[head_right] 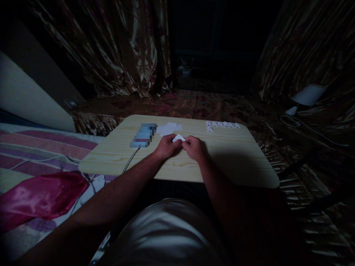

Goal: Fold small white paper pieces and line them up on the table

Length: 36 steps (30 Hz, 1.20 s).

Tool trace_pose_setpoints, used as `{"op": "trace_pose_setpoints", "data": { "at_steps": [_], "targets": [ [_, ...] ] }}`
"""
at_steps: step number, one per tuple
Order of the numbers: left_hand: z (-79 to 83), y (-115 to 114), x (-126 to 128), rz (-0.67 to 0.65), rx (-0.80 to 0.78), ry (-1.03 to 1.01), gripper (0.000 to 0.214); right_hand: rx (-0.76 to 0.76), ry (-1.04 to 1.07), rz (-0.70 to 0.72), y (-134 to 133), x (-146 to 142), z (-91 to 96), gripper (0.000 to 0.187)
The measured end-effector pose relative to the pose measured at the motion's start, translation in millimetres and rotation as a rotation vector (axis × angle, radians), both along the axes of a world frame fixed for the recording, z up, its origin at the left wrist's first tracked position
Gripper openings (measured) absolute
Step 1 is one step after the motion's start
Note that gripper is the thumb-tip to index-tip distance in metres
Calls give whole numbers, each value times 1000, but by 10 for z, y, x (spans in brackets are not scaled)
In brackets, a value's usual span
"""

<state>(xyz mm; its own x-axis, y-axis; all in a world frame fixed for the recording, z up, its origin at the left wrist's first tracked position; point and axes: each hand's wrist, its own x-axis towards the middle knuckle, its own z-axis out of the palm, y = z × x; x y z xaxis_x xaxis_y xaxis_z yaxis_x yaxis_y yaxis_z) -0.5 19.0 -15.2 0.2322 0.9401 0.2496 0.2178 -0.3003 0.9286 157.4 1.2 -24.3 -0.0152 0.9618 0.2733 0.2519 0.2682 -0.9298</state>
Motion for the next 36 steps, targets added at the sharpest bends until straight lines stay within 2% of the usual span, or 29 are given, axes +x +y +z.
{"op": "trace_pose_setpoints", "data": {
  "at_steps": [7, 18, 28, 36],
  "targets": [
    [-3, -8, 6, -3, 21, 10, 28, 24, 34, 17, 1, 8, -15, 16],
    [21, -27, 32, -10, -9, -51, 24, -38, 77, 0, 40, 15, -36, 17],
    [-12, 0, 18, -19, -58, -82, 22, -45, 93, 2, -34, -6, 77, 17],
    [-21, 4, 19, -41, -93, -125, 22, -18, 61, 19, -23, -1, 49, 15]
  ]
}}
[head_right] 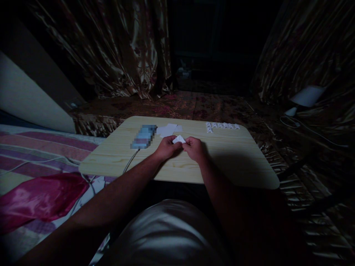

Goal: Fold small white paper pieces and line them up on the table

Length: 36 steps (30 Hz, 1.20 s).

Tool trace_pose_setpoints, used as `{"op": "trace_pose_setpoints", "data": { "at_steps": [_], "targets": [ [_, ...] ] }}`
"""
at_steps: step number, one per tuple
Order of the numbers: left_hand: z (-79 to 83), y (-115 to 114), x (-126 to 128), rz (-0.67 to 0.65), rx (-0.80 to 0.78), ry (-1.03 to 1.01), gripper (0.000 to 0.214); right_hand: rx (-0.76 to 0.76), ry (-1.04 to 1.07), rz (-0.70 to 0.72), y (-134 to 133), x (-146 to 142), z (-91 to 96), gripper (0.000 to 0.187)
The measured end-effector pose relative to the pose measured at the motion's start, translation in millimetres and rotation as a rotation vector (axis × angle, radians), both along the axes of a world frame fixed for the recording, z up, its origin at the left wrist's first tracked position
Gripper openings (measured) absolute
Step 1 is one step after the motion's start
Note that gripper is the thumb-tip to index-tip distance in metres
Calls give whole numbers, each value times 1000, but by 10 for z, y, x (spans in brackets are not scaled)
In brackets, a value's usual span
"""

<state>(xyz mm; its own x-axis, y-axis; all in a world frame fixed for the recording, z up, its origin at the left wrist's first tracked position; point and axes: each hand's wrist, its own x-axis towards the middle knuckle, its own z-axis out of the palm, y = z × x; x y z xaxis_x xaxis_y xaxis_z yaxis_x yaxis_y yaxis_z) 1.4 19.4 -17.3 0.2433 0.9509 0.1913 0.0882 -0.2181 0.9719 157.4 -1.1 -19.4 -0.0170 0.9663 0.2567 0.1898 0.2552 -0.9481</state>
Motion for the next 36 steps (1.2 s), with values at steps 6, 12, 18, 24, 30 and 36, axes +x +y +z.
{"op": "trace_pose_setpoints", "data": {
  "at_steps": [6, 12, 18, 24, 30, 36],
  "targets": [
    [19, -2, -10, -34, -25, -25, 21, 24, -23, 17, -3, 10, -9, 13],
    [23, 0, -9, -41, -53, -30, 22, 43, -57, 16, 0, 19, -28, 13],
    [80, -18, -11, -42, -52, -59, 21, 15, -3, 7, 3, -2, -20, 16],
    [102, -35, 5, -40, -80, -129, 18, 2, 22, -4, 6, -8, -4, 17],
    [108, -35, 1, -28, -82, -105, 16, -12, 23, 11, 12, 36, -23, 12],
    [125, -12, -13, -15, -116, -218, 25, -44, 18, 30, -20, 29, 30, 11]
  ]
}}
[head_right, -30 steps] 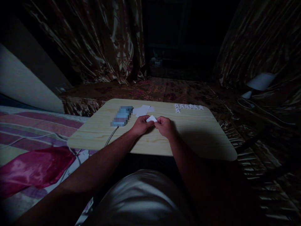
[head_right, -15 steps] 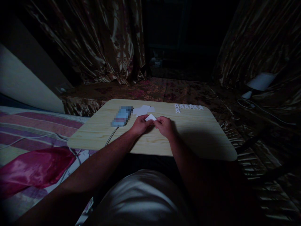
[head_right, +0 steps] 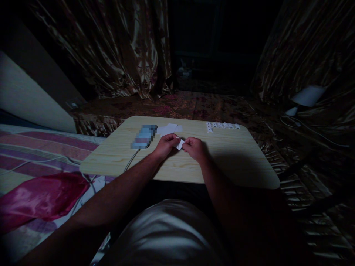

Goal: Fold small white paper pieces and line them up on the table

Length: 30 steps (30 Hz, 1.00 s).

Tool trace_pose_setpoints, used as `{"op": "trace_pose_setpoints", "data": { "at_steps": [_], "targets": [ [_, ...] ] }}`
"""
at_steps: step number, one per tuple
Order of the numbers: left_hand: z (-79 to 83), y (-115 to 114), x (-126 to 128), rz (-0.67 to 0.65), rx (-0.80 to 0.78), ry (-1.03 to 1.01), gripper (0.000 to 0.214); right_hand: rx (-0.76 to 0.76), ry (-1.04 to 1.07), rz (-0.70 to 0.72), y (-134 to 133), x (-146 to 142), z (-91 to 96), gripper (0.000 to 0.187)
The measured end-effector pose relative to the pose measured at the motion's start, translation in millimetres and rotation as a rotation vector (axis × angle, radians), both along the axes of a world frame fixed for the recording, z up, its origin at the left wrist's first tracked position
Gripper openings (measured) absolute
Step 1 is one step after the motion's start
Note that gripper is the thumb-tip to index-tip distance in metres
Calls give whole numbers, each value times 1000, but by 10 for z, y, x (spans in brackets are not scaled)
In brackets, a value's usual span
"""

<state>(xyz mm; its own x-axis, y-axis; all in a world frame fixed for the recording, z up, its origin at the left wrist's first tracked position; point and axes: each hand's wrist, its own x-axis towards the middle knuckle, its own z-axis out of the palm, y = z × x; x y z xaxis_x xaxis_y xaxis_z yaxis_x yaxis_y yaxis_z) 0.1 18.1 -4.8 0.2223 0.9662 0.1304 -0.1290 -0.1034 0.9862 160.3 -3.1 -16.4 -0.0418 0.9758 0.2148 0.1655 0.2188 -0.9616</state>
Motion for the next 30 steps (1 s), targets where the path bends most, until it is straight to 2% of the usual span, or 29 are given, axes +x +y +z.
{"op": "trace_pose_setpoints", "data": {
  "at_steps": [14, 30],
  "targets": [
    [18, -4, -26, -24, -22, 18, 22, 8, -43, 35, -4, 6, 11, 9],
    [33, -25, -35, -49, -49, -30, 21, -27, 32, 58, 0, 30, 10, 15]
  ]
}}
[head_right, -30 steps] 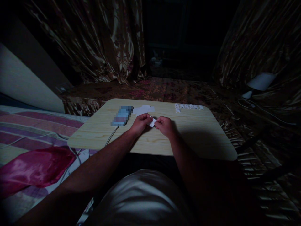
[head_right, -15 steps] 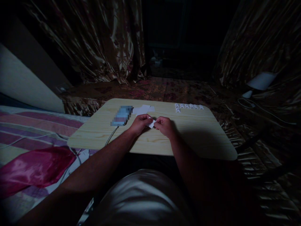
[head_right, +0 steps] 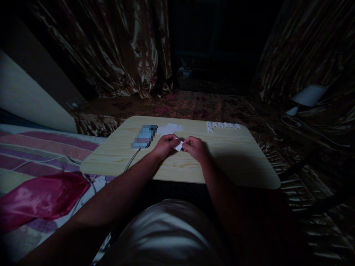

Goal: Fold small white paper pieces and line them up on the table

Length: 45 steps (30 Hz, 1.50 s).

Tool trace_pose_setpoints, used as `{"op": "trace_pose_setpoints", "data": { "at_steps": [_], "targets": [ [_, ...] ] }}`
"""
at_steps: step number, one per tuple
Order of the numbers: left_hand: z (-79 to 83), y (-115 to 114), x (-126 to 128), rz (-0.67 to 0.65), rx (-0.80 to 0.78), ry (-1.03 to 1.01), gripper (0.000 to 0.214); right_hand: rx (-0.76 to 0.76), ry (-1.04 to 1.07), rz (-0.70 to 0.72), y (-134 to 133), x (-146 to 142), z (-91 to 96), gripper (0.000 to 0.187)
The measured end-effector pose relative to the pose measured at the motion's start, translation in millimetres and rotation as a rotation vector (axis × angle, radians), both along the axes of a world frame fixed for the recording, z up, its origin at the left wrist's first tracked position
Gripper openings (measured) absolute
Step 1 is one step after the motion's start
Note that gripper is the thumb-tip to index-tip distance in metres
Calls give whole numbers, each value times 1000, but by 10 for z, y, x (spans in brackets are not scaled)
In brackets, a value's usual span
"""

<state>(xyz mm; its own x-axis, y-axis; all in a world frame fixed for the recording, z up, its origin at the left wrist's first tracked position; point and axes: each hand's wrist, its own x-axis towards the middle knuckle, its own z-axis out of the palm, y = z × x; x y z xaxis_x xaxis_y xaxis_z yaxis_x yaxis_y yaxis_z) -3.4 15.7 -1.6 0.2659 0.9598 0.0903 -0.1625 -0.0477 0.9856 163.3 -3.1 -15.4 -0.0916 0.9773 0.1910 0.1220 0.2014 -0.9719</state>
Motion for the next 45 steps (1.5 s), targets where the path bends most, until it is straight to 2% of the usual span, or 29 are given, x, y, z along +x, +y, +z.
{"op": "trace_pose_setpoints", "data": {
  "at_steps": [11, 20, 24, 38, 45],
  "targets": [
    [-24, 26, 3, 13, 0, -58, 27, 5, 11, -11, -20, -6, 27, 18],
    [-7, 4, 12, 12, -43, -39, 24, 93, 121, -61, -2, -13, -13, 22],
    [10, -7, 17, 9, -41, -28, 23, 98, 141, -33, 14, -10, -36, 25],
    [-27, 33, 8, -11, -42, 33, 20, 92, 71, 7, -14, 8, -17, 16],
    [-19, 27, 3, -27, -41, 49, 20, 70, 86, 78, -12, 40, -31, 18]
  ]
}}
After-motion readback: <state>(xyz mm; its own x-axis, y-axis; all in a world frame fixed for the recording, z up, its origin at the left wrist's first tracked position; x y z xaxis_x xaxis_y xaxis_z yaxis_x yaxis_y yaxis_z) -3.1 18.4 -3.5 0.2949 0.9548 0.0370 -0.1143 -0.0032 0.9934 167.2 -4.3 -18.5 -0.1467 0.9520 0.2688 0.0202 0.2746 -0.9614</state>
